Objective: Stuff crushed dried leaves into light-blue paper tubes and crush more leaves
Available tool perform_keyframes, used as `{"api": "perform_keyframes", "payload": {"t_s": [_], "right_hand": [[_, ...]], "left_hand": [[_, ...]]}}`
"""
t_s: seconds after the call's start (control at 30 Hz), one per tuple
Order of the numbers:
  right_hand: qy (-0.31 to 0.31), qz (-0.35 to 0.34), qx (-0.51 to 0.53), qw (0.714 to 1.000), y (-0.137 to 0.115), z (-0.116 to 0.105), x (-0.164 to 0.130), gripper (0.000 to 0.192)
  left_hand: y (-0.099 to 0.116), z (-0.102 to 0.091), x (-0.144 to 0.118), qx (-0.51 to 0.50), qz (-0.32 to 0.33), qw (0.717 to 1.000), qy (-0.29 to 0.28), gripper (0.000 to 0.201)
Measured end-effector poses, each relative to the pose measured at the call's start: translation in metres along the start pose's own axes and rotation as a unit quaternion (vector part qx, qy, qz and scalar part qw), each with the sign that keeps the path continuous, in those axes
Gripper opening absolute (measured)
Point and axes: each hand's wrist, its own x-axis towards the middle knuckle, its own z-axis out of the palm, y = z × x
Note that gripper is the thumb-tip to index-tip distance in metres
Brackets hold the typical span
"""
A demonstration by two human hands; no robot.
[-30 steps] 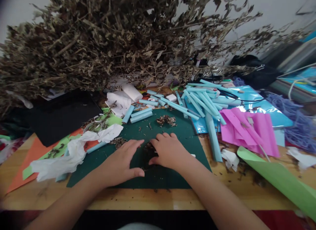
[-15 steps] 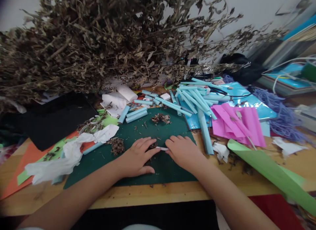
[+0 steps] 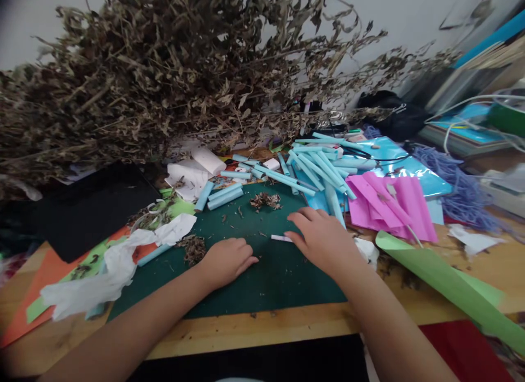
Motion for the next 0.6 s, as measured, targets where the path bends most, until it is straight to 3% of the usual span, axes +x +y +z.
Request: {"api": "perform_keyframes", "payload": {"t_s": [0.07,0.13,0.2,0.27,0.3,0.37,0.47,0.53,0.6], "right_hand": [[0.056,-0.008,0.127,0.99,-0.016,0.0,0.006,0.03],[0.078,-0.049,0.308,0.947,-0.041,0.002,0.017,0.037],[0.08,-0.055,0.517,0.85,-0.071,0.006,0.031,0.043],[0.108,0.018,0.699,0.707,-0.098,0.007,0.047,0.046],[0.134,0.043,0.717,0.683,-0.109,0.007,0.055,0.048],[0.154,0.072,0.746,0.645,-0.124,0.005,0.067,0.054],[0.138,0.06,0.774,0.616,-0.133,0.001,0.073,0.06],[0.123,0.036,0.787,0.604,-0.135,-0.001,0.071,0.056],[0.107,-0.006,0.789,0.604,-0.136,-0.002,0.066,0.051]], "left_hand": [[0.0,-0.005,0.002,-0.15,-0.066,0.985,0.062,0.027],[0.005,-0.013,0.006,-0.325,-0.138,0.924,0.147,0.031],[0.013,-0.024,0.012,-0.458,-0.175,0.839,0.235,0.033],[0.023,-0.035,0.018,-0.518,-0.176,0.778,0.311,0.029],[0.028,-0.04,0.02,-0.516,-0.174,0.765,0.344,0.026],[0.034,-0.047,0.023,-0.472,-0.158,0.767,0.405,0.021],[0.032,-0.05,0.024,-0.408,-0.136,0.776,0.462,0.018],[0.024,-0.047,0.022,-0.398,-0.129,0.776,0.472,0.019],[0.017,-0.042,0.02,-0.391,-0.098,0.785,0.471,0.033]]}}
